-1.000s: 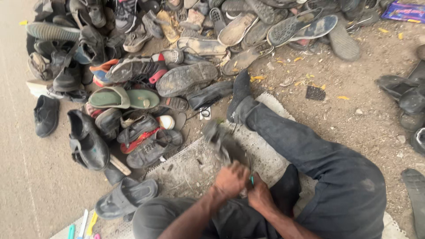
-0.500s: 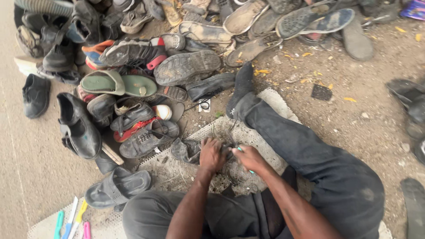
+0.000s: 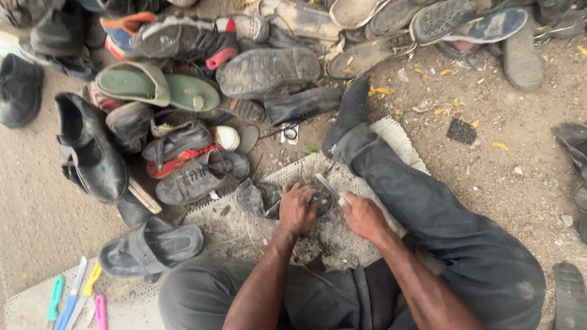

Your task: The person uses a small knife to cut and remove parts from several old shoes and sandals in a large pile on the ground.

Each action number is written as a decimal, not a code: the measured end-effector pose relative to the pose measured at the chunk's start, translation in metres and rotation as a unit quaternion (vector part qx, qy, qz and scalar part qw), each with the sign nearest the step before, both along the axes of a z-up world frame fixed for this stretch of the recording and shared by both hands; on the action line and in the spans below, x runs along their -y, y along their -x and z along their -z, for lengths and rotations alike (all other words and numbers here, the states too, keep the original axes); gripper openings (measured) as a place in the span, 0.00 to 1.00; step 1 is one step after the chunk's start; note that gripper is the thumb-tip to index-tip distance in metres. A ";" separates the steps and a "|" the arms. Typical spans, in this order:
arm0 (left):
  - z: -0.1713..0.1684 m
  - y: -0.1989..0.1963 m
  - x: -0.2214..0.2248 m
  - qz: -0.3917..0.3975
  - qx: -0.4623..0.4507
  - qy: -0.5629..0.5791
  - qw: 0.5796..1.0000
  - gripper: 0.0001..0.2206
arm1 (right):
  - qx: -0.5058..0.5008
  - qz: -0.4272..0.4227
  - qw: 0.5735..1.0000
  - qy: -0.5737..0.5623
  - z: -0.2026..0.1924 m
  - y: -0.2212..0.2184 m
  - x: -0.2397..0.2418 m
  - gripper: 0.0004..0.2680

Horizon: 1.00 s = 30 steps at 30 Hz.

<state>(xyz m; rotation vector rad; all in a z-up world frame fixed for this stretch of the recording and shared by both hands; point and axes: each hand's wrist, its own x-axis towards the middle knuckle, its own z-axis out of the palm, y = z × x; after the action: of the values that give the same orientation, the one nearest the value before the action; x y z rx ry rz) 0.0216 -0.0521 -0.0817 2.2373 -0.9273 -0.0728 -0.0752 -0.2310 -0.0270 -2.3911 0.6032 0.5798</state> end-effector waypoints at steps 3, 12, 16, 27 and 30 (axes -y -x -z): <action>-0.006 -0.003 -0.001 -0.006 -0.013 0.026 1.000 0.13 | 0.053 -0.048 0.997 0.012 -0.017 -0.010 -0.003 0.13; 0.009 -0.003 0.009 -0.047 -0.037 -0.016 0.998 0.13 | -0.053 0.033 0.996 -0.065 0.006 0.027 -0.012 0.11; 0.004 -0.013 0.011 -0.054 -0.027 0.007 0.998 0.11 | 0.146 0.013 0.989 -0.029 0.023 0.067 -0.032 0.10; 0.018 -0.012 0.011 -0.087 -0.172 0.030 0.981 0.16 | 0.090 0.047 0.994 0.035 0.030 0.024 -0.056 0.11; 0.030 -0.004 0.011 -0.112 -0.148 0.093 0.978 0.14 | 0.231 0.040 0.972 0.022 0.062 0.057 -0.077 0.06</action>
<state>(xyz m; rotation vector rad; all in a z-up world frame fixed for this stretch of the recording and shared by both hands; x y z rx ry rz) 0.0256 -0.0635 -0.1122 2.0705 -0.4973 -0.2027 -0.1322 -0.1535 -0.0894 -2.4117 0.5032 -0.0348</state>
